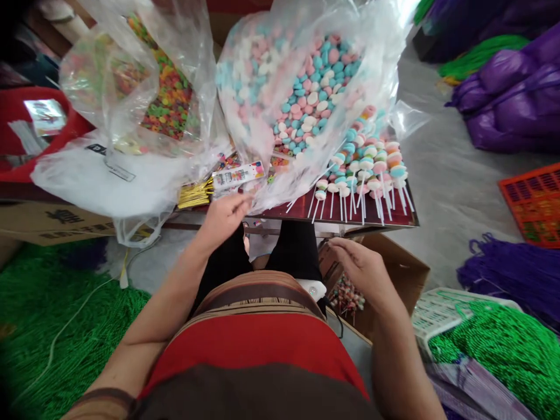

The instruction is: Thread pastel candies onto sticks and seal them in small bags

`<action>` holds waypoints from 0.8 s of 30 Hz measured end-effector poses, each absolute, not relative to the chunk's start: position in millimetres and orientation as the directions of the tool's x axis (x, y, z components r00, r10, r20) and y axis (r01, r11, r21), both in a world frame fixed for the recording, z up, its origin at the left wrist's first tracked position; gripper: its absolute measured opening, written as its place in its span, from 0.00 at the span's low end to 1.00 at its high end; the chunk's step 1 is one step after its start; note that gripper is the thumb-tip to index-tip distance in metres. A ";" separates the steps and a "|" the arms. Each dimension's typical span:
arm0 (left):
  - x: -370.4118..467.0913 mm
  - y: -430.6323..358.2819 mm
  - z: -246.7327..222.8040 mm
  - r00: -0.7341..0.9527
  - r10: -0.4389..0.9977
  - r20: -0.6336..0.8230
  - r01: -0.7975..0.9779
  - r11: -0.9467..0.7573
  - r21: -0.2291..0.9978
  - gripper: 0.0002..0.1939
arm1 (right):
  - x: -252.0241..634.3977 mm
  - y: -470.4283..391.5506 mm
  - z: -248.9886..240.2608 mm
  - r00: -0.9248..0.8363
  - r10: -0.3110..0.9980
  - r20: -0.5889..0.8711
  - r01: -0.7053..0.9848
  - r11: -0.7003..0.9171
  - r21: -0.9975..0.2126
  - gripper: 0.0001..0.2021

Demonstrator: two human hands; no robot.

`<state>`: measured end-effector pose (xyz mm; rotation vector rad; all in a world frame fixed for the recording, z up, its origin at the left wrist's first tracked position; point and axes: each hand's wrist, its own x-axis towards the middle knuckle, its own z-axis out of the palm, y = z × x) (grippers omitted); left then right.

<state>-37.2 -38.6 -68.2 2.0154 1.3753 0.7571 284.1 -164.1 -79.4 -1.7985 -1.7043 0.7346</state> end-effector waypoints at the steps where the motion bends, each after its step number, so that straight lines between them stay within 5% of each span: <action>1: -37.9 -22.9 -69.7 0.222 0.958 0.179 0.699 -0.285 0.656 0.16 | 264.7 -156.9 -73.9 -0.008 1.000 0.012 0.677 0.014 -0.735 0.13; 5: -33.5 33.1 -77.5 0.112 0.973 0.203 0.902 -0.186 0.389 0.14 | 204.7 -139.4 -66.0 -0.271 0.955 0.118 0.573 0.258 -0.778 0.12; 9: -26.9 56.1 -88.1 0.113 0.986 0.122 0.948 -0.144 0.285 0.12 | 193.3 -141.9 -71.9 -0.362 0.923 0.133 0.531 0.321 -0.784 0.11; 18: -27.1 66.7 -102.0 0.104 0.978 0.179 0.947 -0.152 0.282 0.11 | 217.6 -152.7 -94.7 -0.147 0.987 0.062 0.551 0.134 -0.824 0.13; 24: -31.2 63.7 -93.0 0.033 0.967 0.254 0.905 -0.137 0.403 0.11 | 207.7 -143.9 -86.2 -0.129 0.990 0.051 0.424 0.102 -0.900 0.12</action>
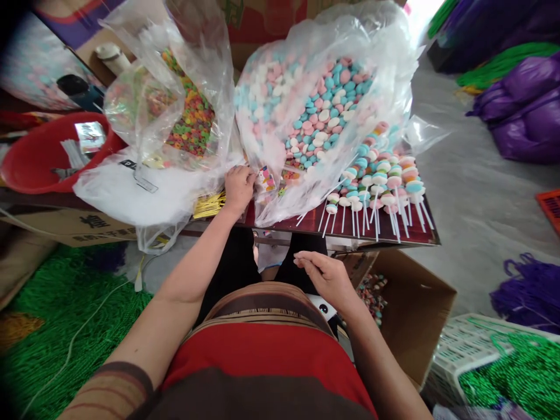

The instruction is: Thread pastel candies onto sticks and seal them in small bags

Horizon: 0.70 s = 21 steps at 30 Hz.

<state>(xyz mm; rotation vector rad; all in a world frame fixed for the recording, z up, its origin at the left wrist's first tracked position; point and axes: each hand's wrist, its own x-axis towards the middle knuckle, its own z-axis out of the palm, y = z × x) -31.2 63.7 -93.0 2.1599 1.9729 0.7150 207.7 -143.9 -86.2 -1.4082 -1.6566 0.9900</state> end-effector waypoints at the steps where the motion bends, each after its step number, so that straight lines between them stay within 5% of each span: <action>1: -32.3 60.9 -89.3 0.044 0.956 0.289 0.890 -0.169 0.424 0.11 | 205.9 -140.0 -80.5 -0.114 0.992 0.046 0.401 0.088 -0.912 0.12; 7: -23.2 24.0 -65.1 0.266 0.840 0.473 0.763 -0.483 0.429 0.14 | 188.0 -86.7 -44.4 0.141 0.985 0.096 0.267 0.055 -0.962 0.22; 11: -12.5 -10.4 -53.9 0.349 0.824 0.446 0.664 -0.554 0.503 0.12 | 171.0 -47.5 -48.1 0.033 0.997 0.065 0.151 0.059 -0.987 0.28; 16: -29.0 -36.1 -45.5 0.296 0.952 0.073 0.472 -0.212 0.855 0.14 | 162.2 -41.9 -59.2 0.099 0.995 0.031 0.055 0.026 -0.998 0.22; 21: -43.5 -47.0 -47.6 0.329 0.937 -0.115 0.281 0.019 0.960 0.25 | 158.9 -55.8 -57.4 0.165 0.983 0.085 0.189 0.053 -0.981 0.29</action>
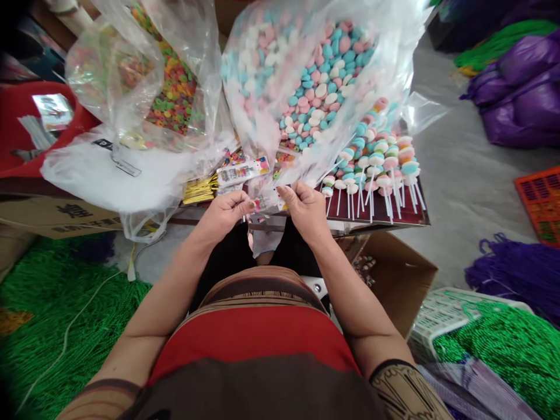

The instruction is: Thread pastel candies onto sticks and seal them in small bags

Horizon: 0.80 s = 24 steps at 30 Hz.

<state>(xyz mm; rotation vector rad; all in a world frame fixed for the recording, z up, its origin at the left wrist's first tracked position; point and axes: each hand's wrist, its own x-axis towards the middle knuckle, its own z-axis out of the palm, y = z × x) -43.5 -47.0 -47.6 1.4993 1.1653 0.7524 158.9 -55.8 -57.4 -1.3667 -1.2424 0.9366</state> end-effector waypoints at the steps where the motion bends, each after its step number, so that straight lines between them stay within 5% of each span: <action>1: -43.2 -48.8 -49.8 0.321 0.940 -0.114 0.251 0.031 0.967 0.27 | 157.4 -57.6 -58.3 0.177 0.981 0.084 0.198 0.048 -0.979 0.31; 8: -37.2 -53.7 -67.1 0.311 0.935 -0.170 0.095 0.147 0.985 0.27 | 153.1 -59.0 -68.8 0.201 0.980 -0.013 0.095 -0.033 -0.995 0.31; 14: -36.0 -54.0 -65.5 0.239 0.960 -0.142 0.174 0.102 0.979 0.29 | 149.7 -63.4 -68.3 0.088 0.996 -0.021 -0.111 -0.011 -0.994 0.24; 24: -19.6 -57.6 -73.1 0.344 0.905 -0.252 0.002 0.268 0.964 0.28 | 156.8 -69.5 -69.6 0.226 0.973 -0.052 0.024 -0.059 -0.998 0.33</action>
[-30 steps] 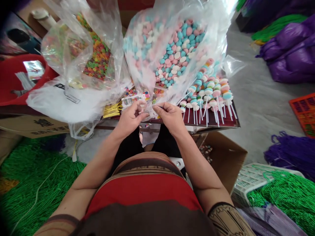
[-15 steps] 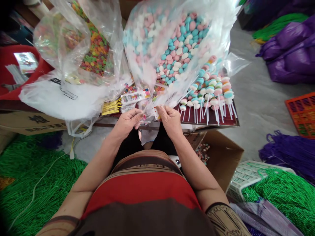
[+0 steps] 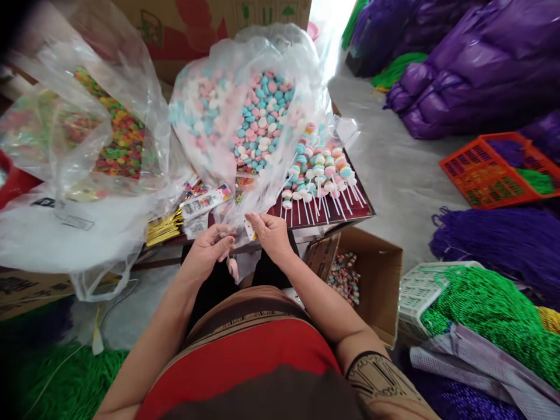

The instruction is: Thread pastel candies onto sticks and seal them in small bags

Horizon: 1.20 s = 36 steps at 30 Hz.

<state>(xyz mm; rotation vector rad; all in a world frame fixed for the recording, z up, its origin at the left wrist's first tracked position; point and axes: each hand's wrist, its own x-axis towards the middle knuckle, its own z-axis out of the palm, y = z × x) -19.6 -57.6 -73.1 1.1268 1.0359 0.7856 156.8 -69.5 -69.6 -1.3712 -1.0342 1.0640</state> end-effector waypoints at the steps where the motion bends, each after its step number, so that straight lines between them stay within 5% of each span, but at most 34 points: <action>1: -19.2 -57.2 -74.6 0.316 0.916 -0.247 0.007 0.258 0.966 0.26 | 158.2 -69.1 -69.3 0.215 0.975 -0.055 0.016 -0.059 -0.998 0.33; 7: -13.6 -53.7 -77.4 0.192 0.965 -0.177 -0.009 0.183 0.983 0.28 | 163.3 -68.4 -70.7 0.037 0.998 -0.046 -0.244 -0.035 -0.969 0.24; 10: -4.2 -55.0 -74.7 0.171 0.970 -0.171 -0.043 0.181 0.983 0.31 | 163.4 -69.9 -74.0 0.108 0.991 -0.076 -0.262 -0.045 -0.964 0.21; 15: 5.7 -58.0 -74.4 0.126 0.982 -0.138 -0.067 0.148 0.987 0.32 | 166.1 -68.6 -73.9 0.218 0.976 -0.019 -0.027 -0.013 -1.000 0.19; 20: -0.5 -51.5 -79.2 0.078 0.990 -0.119 0.041 0.116 0.992 0.26 | 173.2 -61.0 -62.3 0.052 0.997 0.060 0.184 0.050 -0.982 0.16; 23: -4.9 -47.7 -82.0 0.031 0.987 -0.158 -0.065 0.160 0.985 0.25 | 188.2 -50.4 -53.9 -0.089 0.995 0.035 0.255 0.057 -0.965 0.17; 25: -6.7 -46.8 -81.9 0.002 0.987 -0.161 -0.155 0.159 0.975 0.27 | 207.8 -37.3 -47.5 -0.025 0.998 0.059 0.342 0.064 -0.937 0.17; 28: -6.9 -47.5 -78.4 -0.024 0.987 -0.160 -0.268 0.148 0.952 0.30 | 246.0 -8.6 -35.0 0.239 0.963 0.127 0.547 -0.026 -0.836 0.18; 30: -5.1 -48.4 -75.2 -0.042 0.983 -0.178 -0.316 0.156 0.936 0.32 | 267.6 12.3 -25.9 0.367 0.912 0.184 0.745 -0.170 -0.644 0.17; 33: -2.4 -49.5 -72.3 -0.050 0.981 -0.187 -0.340 0.159 0.927 0.32 | 280.9 38.6 -15.4 0.364 0.924 0.121 0.900 -0.315 -0.302 0.16; 36: -3.8 -50.2 -73.1 -0.026 0.990 -0.141 -0.328 0.125 0.936 0.30 | 275.4 56.8 -11.4 0.345 0.938 0.011 0.929 -0.340 -0.145 0.18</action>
